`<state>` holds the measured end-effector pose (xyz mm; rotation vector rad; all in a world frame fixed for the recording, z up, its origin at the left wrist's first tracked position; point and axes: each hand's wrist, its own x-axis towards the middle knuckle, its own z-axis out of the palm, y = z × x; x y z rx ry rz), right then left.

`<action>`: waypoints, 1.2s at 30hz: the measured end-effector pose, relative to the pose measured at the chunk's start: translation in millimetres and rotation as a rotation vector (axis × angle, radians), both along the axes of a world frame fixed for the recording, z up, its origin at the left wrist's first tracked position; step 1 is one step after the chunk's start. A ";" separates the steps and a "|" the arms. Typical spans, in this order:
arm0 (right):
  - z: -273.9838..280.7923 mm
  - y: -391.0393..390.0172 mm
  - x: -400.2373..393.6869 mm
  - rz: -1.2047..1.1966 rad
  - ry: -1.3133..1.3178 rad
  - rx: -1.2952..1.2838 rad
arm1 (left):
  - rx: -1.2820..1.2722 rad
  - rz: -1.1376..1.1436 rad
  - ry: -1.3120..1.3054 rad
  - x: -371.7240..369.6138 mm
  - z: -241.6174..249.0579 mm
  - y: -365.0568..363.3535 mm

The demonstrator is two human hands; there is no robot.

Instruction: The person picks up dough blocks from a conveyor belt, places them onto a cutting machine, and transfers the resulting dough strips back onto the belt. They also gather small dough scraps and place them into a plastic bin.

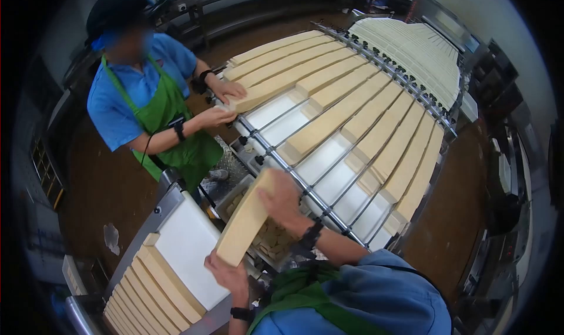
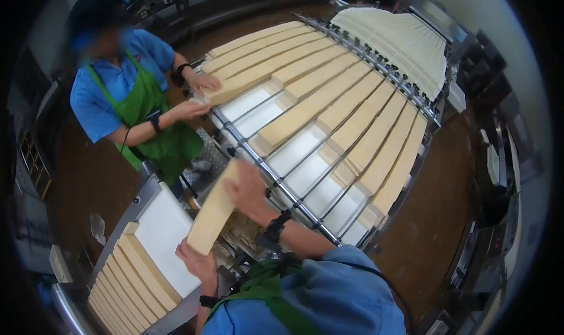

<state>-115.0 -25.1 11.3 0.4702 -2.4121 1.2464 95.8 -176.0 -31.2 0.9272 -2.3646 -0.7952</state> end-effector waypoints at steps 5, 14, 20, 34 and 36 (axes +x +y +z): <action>-4.7 122.7 -82.6 -0.317 0.110 -0.073 | -0.067 -0.415 -0.033 -89.5 66.2 69.5; -38.5 195.9 -160.6 -0.286 -0.434 0.484 | -0.048 -0.786 -0.357 -200.5 124.0 101.2; -28.0 174.5 -118.6 -0.420 -0.031 0.417 | 0.094 -0.842 -0.162 -221.0 77.6 126.8; -17.1 103.2 -19.1 0.046 -0.117 0.109 | 0.630 -0.746 -0.018 -199.9 48.7 110.5; -22.8 102.8 -22.1 -0.012 -0.052 0.178 | 0.635 -0.750 0.032 -200.0 42.8 106.2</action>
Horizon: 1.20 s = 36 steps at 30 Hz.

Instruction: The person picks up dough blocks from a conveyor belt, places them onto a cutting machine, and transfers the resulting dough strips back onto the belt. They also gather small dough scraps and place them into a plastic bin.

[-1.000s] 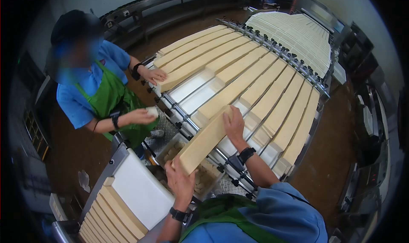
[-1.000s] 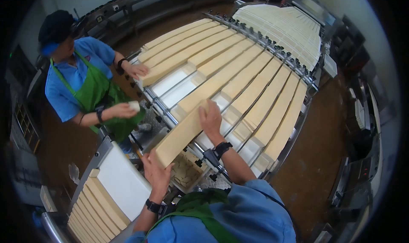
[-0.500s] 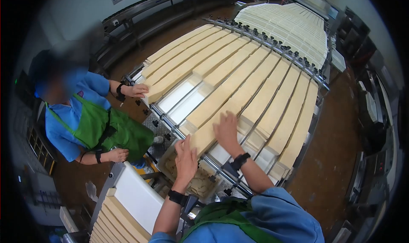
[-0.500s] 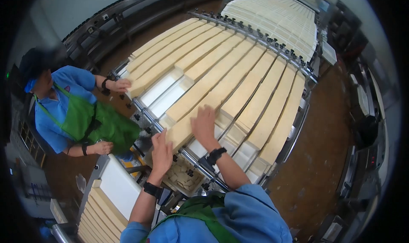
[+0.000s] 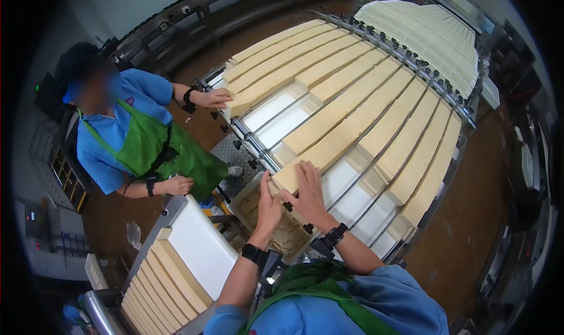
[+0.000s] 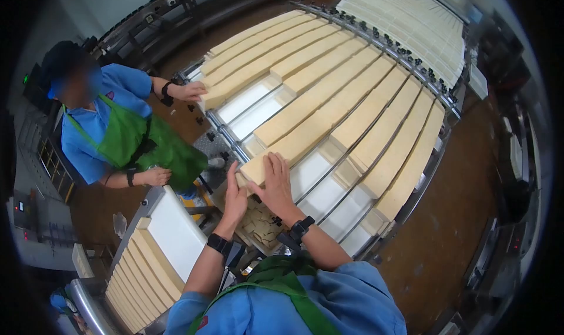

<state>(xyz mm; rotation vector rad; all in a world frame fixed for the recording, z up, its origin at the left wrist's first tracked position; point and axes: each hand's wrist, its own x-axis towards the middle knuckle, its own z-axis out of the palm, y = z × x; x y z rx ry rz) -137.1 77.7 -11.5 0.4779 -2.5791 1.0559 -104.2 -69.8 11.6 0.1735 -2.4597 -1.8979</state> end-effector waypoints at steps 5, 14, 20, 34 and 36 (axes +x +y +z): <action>17.7 -5.7 7.3 -0.061 -0.022 0.029 | 0.143 0.117 0.089 12.0 -32.8 -12.6; 33.7 -36.9 3.7 -0.233 -0.137 0.231 | 0.243 0.031 -0.157 28.0 -66.6 -4.4; 27.9 -42.6 4.1 -0.288 -0.154 0.119 | 0.223 0.001 -0.196 27.1 -50.4 -5.1; 39.5 37.5 77.1 0.070 0.120 -0.152 | 0.397 -0.101 -0.142 75.1 -21.0 -8.1; 30.7 89.3 110.6 0.003 0.139 -0.150 | 0.287 -0.102 -0.094 95.1 -16.2 -16.4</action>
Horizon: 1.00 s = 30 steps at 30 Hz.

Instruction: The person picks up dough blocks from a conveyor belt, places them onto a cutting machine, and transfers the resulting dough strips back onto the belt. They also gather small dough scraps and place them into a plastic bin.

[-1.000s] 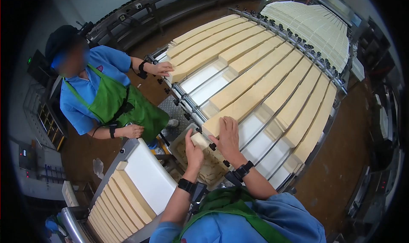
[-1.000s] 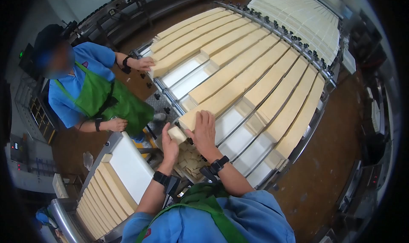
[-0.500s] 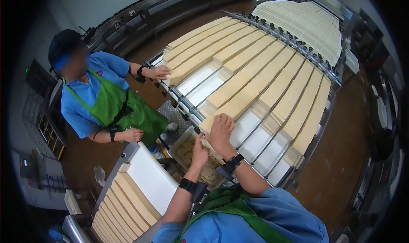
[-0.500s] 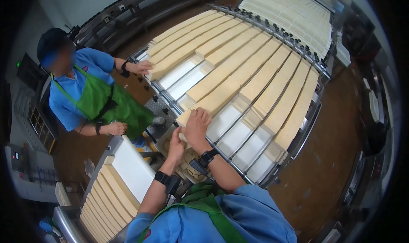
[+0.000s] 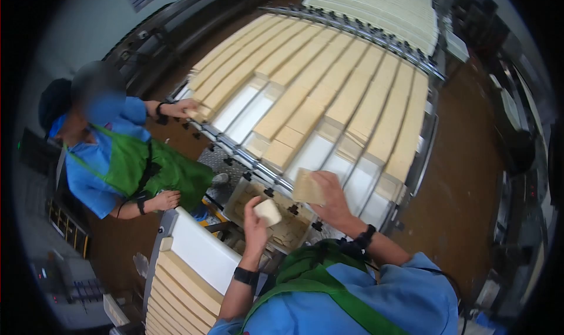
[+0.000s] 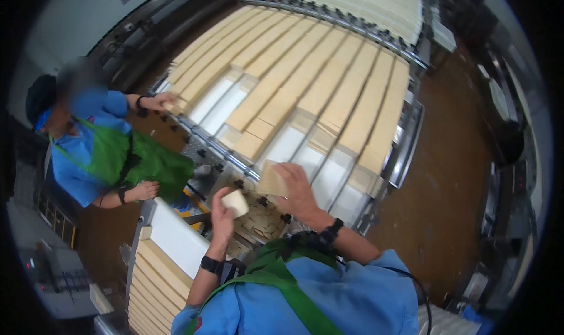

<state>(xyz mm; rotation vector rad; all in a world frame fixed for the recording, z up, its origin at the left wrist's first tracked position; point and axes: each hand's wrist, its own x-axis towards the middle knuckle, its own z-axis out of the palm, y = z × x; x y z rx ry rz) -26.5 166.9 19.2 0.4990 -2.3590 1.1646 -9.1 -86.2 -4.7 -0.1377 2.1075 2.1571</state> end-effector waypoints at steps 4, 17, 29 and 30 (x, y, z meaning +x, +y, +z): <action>-3.1 88.7 86.3 -0.222 -0.111 0.024 | -0.097 0.258 -0.018 20.3 -83.8 -58.7; -20.7 140.3 121.4 -0.384 -0.449 0.464 | -0.129 0.082 -0.478 30.8 -115.6 -64.1; -11.3 142.0 101.3 -0.349 -0.640 0.618 | -0.123 0.027 -0.557 61.0 -117.1 -54.3; -13.2 139.6 103.7 -0.344 -0.638 0.621 | -0.121 0.032 -0.558 63.2 -120.2 -55.7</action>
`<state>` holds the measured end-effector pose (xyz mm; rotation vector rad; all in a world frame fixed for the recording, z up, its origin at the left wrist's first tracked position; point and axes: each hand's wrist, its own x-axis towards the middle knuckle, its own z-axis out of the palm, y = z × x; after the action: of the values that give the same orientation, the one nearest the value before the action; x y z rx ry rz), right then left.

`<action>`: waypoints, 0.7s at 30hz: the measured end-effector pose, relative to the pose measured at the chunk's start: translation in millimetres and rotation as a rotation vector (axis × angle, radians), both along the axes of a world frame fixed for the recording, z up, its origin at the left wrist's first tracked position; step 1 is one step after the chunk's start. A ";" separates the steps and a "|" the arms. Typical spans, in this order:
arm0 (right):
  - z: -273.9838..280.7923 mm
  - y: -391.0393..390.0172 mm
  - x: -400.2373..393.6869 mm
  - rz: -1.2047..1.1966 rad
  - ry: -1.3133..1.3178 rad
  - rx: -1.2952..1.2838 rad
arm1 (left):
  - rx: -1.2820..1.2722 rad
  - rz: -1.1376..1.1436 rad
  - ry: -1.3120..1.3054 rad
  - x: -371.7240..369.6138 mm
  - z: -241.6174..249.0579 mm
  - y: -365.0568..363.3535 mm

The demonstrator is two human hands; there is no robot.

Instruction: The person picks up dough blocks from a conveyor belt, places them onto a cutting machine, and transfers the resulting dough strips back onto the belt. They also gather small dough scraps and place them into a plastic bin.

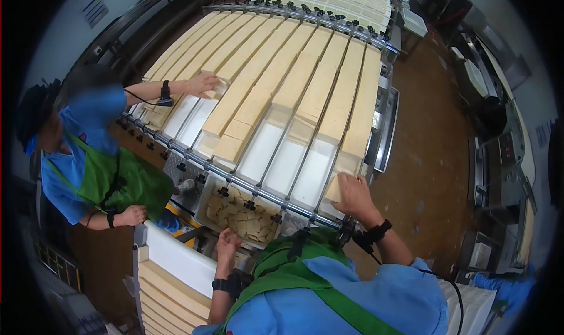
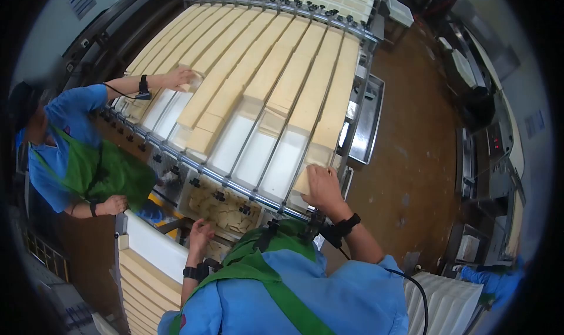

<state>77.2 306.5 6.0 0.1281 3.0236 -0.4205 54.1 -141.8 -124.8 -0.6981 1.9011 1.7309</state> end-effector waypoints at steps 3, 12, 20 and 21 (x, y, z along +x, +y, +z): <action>-1.0 -6.6 0.7 0.012 0.130 0.078 | 0.062 0.049 -0.017 5.7 -5.4 -1.6; -11.0 6.2 -29.2 -0.237 0.193 0.224 | 0.071 0.067 0.004 11.2 -13.2 8.1; -30.5 36.4 -44.2 -0.094 0.171 0.285 | 0.070 0.047 -0.015 14.7 -18.8 1.5; -34.4 42.9 -45.1 -0.028 0.209 0.316 | 0.072 0.062 -0.014 16.5 -18.0 -1.3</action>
<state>32.1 349.4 -28.4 0.1564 3.2755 0.0509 70.7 -143.1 -142.9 -0.7474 1.8159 1.8179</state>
